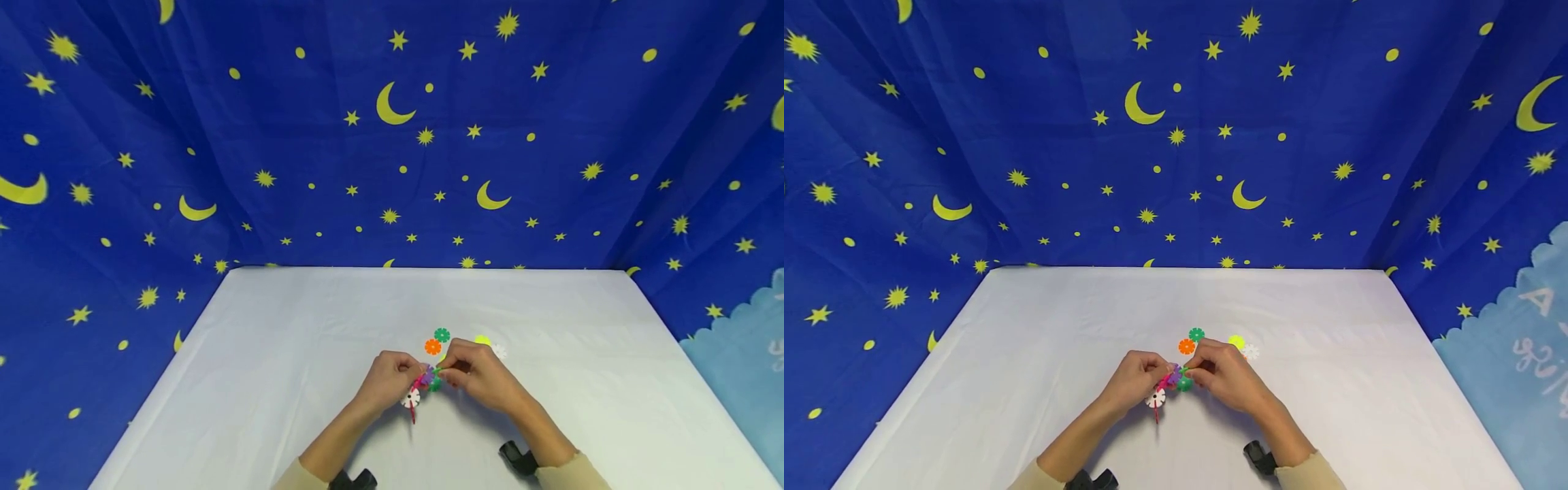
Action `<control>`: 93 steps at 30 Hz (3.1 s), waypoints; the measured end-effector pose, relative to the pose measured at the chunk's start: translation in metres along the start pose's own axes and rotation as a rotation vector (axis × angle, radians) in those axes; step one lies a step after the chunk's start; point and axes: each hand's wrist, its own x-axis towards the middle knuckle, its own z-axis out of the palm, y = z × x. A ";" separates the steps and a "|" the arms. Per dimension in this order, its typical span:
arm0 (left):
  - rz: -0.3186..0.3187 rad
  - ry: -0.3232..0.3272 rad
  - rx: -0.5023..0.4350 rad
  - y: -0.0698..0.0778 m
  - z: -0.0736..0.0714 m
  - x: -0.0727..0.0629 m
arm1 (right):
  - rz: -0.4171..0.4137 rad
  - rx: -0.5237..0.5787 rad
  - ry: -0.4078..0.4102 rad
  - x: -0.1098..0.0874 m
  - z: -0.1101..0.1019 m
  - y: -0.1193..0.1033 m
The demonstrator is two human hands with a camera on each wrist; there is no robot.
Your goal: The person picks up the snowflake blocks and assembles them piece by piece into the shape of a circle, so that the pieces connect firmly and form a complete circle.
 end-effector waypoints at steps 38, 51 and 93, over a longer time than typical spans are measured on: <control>-0.022 -0.084 -0.053 0.004 -0.003 0.001 | 0.196 -0.189 0.014 0.001 -0.021 0.003; -0.020 -0.086 -0.090 0.006 -0.003 0.000 | 0.308 -0.245 0.009 -0.007 -0.045 0.015; -0.024 -0.085 -0.133 0.005 0.001 -0.001 | 0.555 -0.496 -0.020 -0.015 -0.052 0.033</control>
